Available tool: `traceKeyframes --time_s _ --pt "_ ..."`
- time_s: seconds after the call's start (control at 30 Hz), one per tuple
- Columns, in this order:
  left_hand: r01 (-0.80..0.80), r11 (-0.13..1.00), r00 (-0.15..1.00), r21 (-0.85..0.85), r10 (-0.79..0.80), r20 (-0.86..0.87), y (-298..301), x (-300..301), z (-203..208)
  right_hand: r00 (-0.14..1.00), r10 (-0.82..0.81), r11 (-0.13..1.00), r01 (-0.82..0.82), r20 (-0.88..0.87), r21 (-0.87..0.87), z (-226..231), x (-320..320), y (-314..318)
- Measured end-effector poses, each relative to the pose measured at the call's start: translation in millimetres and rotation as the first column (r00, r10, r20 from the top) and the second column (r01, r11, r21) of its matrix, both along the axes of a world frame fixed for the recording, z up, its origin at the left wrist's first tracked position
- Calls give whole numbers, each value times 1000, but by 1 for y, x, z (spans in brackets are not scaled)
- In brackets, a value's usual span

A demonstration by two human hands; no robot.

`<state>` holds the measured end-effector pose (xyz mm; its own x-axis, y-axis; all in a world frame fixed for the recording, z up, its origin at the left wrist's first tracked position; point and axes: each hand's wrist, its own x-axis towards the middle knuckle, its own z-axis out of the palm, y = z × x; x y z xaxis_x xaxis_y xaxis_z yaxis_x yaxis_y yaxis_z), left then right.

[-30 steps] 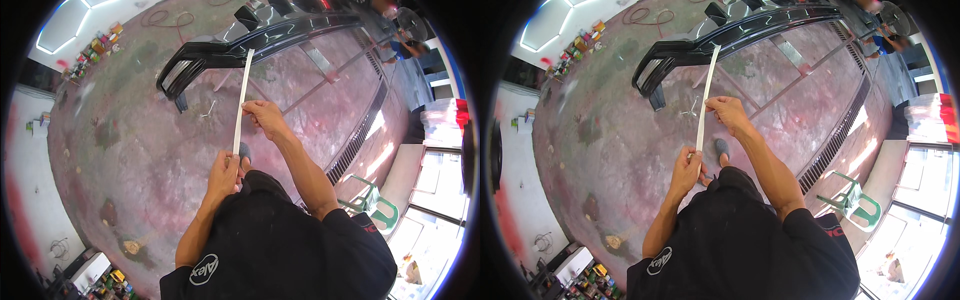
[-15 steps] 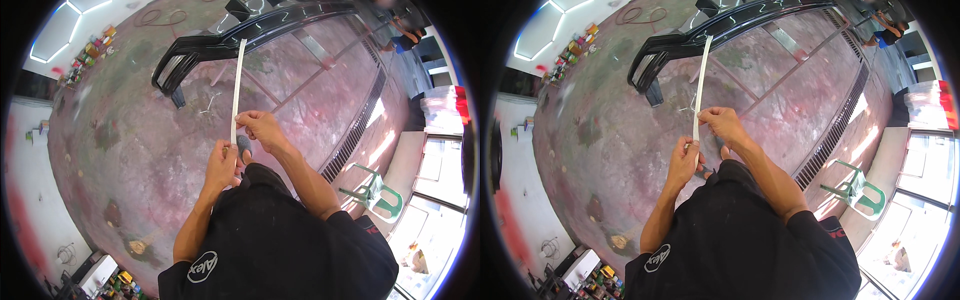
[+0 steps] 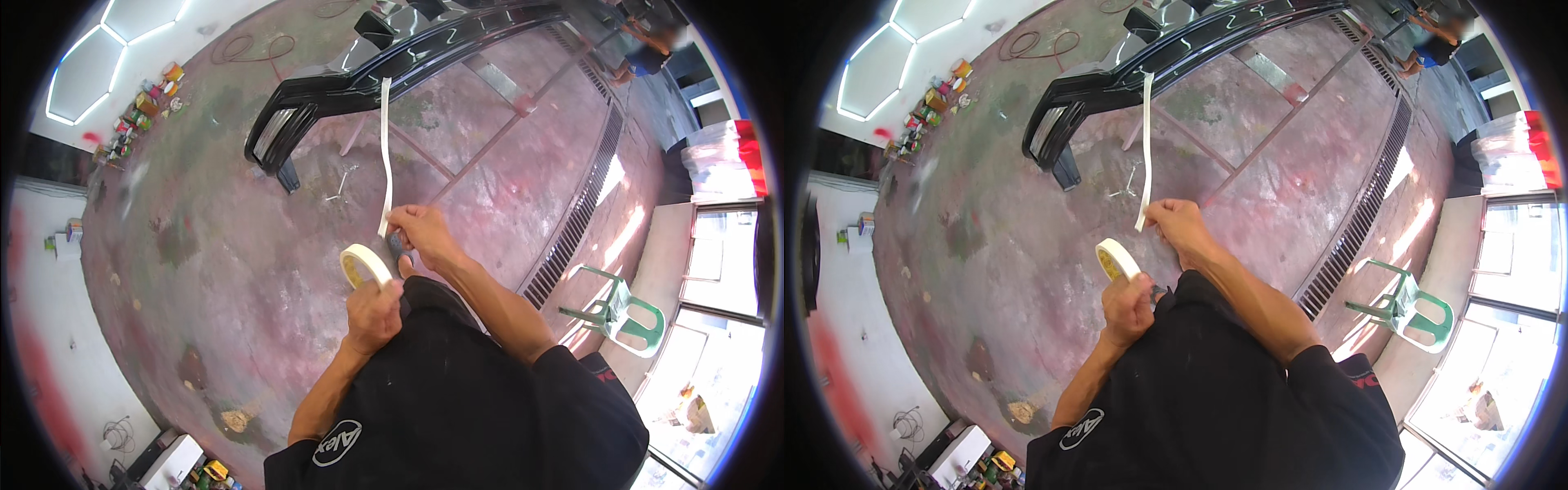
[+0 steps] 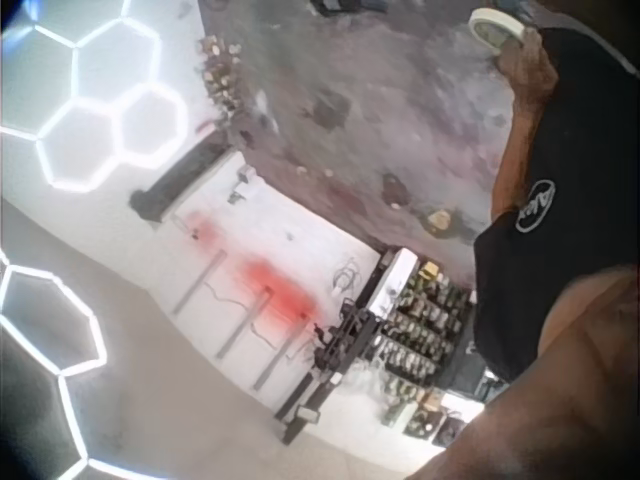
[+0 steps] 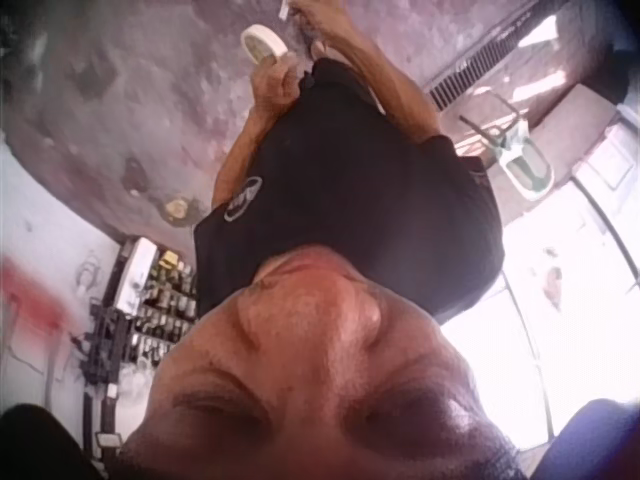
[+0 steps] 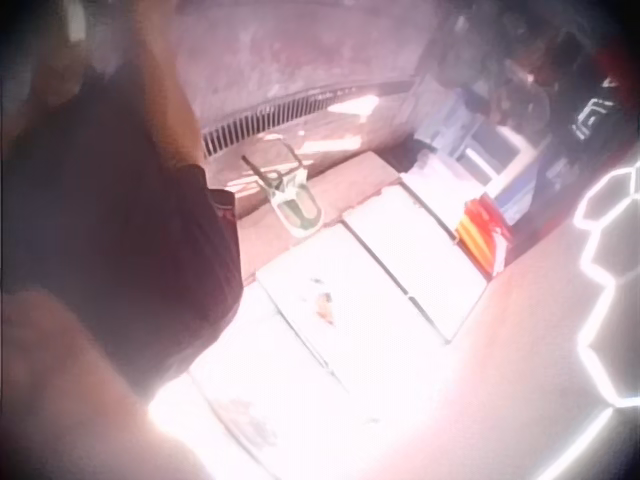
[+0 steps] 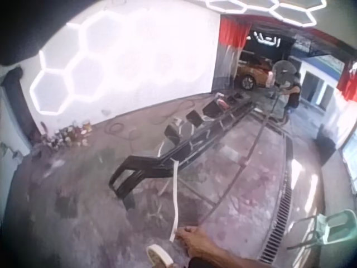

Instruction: The person cleans a spray gun nozzle with a cloth, then assembles the spray gun. They walk to a black car bumper mounted on a stand and apply masking tape around the red reflector area to prepare it for painting.

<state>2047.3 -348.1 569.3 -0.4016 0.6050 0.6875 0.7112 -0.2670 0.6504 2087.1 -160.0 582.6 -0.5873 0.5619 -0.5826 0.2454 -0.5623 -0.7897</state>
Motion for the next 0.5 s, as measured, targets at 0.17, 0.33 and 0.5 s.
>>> traceKeyframes --time_s 0.17,0.33,0.5 --pt "14 949 366 -314 287 885 43 -36 26 999 47 998 -48 -23 -47 14 13 -8" --pt "262 893 275 -366 295 915 63 -57 9 987 162 984 -161 9 -81 17 14 -4" --pt "279 883 199 -376 330 923 66 -58 21 787 616 787 -616 36 -23 26 17 29"
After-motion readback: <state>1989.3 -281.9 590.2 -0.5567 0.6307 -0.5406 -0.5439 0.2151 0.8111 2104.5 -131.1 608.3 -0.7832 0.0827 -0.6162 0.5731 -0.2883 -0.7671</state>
